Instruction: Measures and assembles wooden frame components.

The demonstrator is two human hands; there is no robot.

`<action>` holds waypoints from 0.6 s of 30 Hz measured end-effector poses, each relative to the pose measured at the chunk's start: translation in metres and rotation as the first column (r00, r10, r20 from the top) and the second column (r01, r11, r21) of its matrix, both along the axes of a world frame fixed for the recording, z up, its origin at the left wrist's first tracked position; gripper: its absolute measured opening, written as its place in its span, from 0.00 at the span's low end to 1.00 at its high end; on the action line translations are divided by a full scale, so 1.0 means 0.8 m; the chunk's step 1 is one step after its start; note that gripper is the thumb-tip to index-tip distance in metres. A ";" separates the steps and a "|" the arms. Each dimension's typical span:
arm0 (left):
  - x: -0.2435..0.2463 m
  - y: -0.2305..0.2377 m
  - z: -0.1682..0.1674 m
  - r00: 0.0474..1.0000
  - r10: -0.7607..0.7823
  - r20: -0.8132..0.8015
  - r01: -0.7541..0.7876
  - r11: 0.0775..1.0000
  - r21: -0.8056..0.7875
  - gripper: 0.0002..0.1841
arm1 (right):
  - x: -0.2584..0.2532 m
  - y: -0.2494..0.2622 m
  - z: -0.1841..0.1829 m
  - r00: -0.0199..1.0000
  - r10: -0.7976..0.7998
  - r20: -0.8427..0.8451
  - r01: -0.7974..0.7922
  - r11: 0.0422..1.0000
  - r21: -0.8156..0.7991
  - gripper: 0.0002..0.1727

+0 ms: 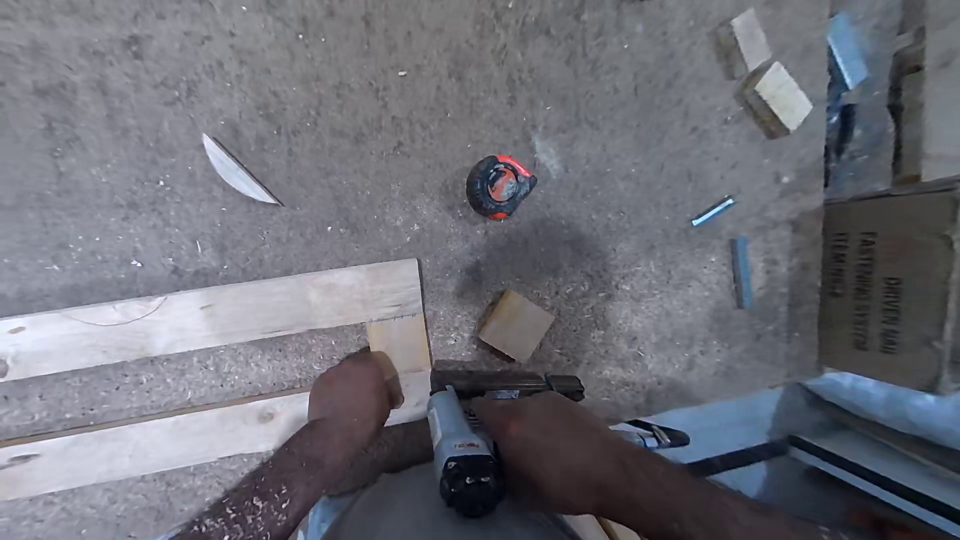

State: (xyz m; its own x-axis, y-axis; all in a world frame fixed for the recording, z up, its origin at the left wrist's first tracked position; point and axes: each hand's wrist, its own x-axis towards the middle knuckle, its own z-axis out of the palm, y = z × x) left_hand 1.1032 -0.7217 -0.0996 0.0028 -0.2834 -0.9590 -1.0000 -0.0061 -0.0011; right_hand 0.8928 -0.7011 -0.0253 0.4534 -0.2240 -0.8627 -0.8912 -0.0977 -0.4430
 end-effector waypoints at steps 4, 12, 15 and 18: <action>-0.002 -0.003 0.001 1.000 0.007 0.010 -0.007 1.000 -0.001 0.27 | 0.006 -0.009 -0.012 0.999 0.035 -0.015 -0.034 0.998 0.056 0.28; 0.003 -0.002 0.000 1.000 -0.015 -0.028 0.015 1.000 0.013 0.27 | 0.011 -0.025 -0.014 0.996 -0.032 -0.078 0.042 0.991 0.126 0.25; 0.007 0.001 0.000 0.995 -0.037 -0.090 0.037 0.999 -0.005 0.23 | 0.016 -0.032 -0.010 0.993 -0.036 -0.109 0.053 0.986 0.156 0.24; 0.008 -0.002 0.000 0.996 -0.021 -0.087 0.021 1.000 0.003 0.23 | 0.027 -0.026 0.002 0.997 -0.023 -0.072 0.034 0.988 0.153 0.29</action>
